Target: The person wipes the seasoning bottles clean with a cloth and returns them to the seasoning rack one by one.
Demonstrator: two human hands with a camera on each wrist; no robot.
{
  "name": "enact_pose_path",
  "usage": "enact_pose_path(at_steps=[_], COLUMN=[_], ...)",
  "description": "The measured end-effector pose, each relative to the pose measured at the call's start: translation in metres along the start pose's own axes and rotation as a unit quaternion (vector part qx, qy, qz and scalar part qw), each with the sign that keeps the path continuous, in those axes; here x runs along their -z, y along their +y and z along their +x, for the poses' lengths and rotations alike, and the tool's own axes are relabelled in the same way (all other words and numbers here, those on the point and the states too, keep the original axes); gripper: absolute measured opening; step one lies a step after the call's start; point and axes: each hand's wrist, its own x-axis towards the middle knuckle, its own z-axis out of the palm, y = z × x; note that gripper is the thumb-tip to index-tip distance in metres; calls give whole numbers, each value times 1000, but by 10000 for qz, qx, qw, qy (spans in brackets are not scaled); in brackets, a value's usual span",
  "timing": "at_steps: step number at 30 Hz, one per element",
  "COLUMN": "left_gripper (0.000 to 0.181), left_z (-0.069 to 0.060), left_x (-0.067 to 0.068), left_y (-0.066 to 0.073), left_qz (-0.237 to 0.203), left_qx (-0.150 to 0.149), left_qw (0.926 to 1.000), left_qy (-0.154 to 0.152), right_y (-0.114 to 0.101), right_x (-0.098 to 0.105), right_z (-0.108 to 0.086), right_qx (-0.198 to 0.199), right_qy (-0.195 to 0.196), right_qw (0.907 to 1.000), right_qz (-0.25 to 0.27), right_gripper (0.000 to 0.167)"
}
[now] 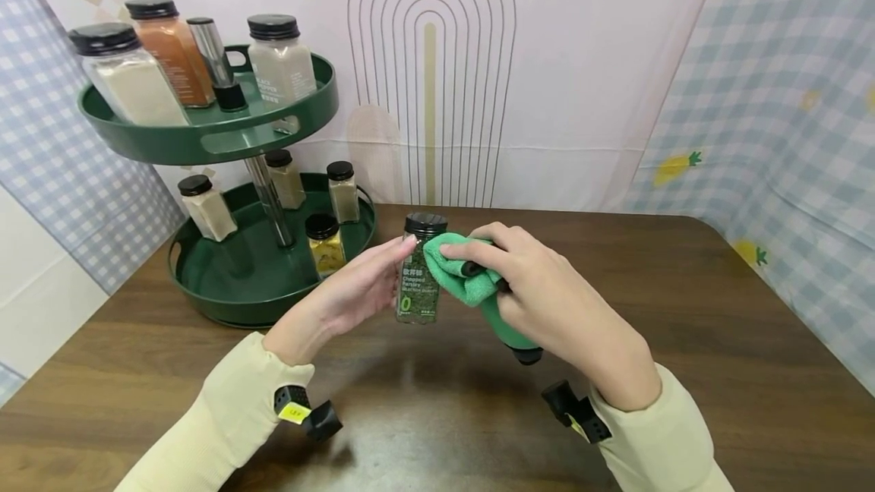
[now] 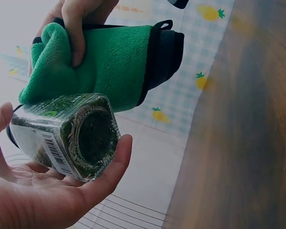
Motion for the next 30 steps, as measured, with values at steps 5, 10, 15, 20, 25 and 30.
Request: enact_pose_path(at_steps=[5, 10, 15, 20, 25, 30], left_gripper=[48, 47, 50, 50, 55, 60], left_z=[-1, -2, -2, -1, 0, 2], left_x=[3, 7, 9, 7, 1, -4], left_y=[-1, -1, 2, 3, 1, -3], left_qz=[-235, -426, -495, -626, -682, -818], left_qx=[-63, -190, -145, -77, 105, 261], left_qw=[9997, 9989, 9986, 9980, 9975, 9953], left_qy=[43, -40, -126, -11, -133, -456], right_y=[-2, -5, -6, -5, -7, -8], right_x=[-1, -5, -9, -6, -6, -9], right_z=[3, 4, 3, 1, 3, 7], right_qx=[11, -93, 39, 272, 191, 99], right_qy=[-452, -1244, -1733, -998, 206, 763], right_qw=[9989, 9921, 9849, 9946, 9996, 9970], right_qz=[75, 126, -8, 2, 3, -127], right_gripper=[62, 64, 66, 72, 72, 73])
